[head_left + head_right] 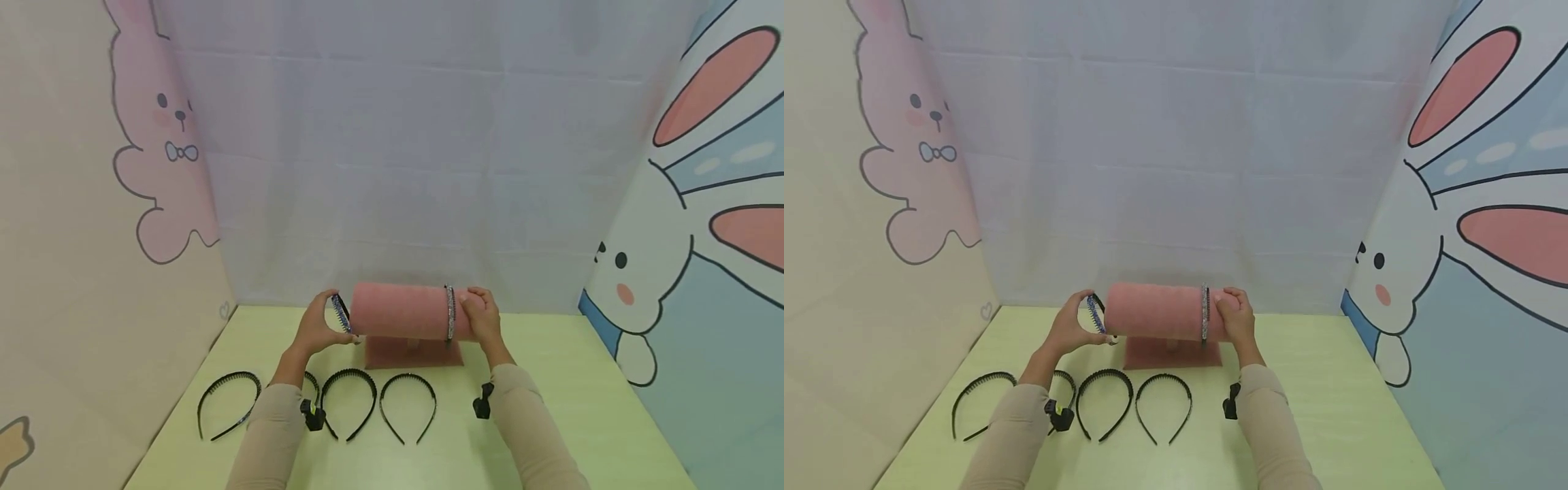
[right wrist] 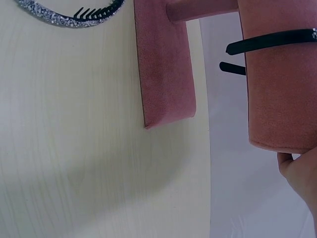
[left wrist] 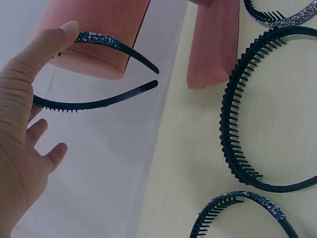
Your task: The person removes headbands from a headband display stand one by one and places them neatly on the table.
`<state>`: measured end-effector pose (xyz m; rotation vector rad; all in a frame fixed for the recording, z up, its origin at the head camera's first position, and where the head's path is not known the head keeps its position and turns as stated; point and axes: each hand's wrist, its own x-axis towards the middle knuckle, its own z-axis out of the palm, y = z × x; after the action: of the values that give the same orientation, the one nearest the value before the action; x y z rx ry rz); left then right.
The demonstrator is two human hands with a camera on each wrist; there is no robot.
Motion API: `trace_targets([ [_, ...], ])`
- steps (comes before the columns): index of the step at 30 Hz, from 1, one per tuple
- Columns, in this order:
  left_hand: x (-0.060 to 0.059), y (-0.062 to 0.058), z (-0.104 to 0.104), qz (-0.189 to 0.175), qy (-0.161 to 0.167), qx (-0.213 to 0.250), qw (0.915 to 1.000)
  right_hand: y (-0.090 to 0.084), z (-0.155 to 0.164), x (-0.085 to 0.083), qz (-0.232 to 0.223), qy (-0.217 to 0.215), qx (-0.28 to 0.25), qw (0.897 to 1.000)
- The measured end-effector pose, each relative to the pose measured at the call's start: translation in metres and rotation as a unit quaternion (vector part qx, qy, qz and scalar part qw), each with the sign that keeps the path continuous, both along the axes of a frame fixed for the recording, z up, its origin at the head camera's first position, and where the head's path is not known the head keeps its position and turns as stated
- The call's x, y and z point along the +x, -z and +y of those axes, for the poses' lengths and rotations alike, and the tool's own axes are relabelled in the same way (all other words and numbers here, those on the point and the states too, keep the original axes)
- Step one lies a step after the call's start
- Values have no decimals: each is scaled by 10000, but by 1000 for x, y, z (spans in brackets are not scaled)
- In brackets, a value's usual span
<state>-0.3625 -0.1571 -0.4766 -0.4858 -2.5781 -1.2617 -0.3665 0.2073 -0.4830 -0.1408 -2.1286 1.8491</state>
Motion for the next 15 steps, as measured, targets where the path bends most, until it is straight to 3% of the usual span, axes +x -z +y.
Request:
trace_targets([
  [9, 25, 16, 2, 694, -318, 286, 9967, -1, 1, 2, -97, -2, 146, 9998],
  [15, 43, 20, 7, 897, -594, 394, 9934, 0, 2, 1, 1, 18, 155, 9999],
])
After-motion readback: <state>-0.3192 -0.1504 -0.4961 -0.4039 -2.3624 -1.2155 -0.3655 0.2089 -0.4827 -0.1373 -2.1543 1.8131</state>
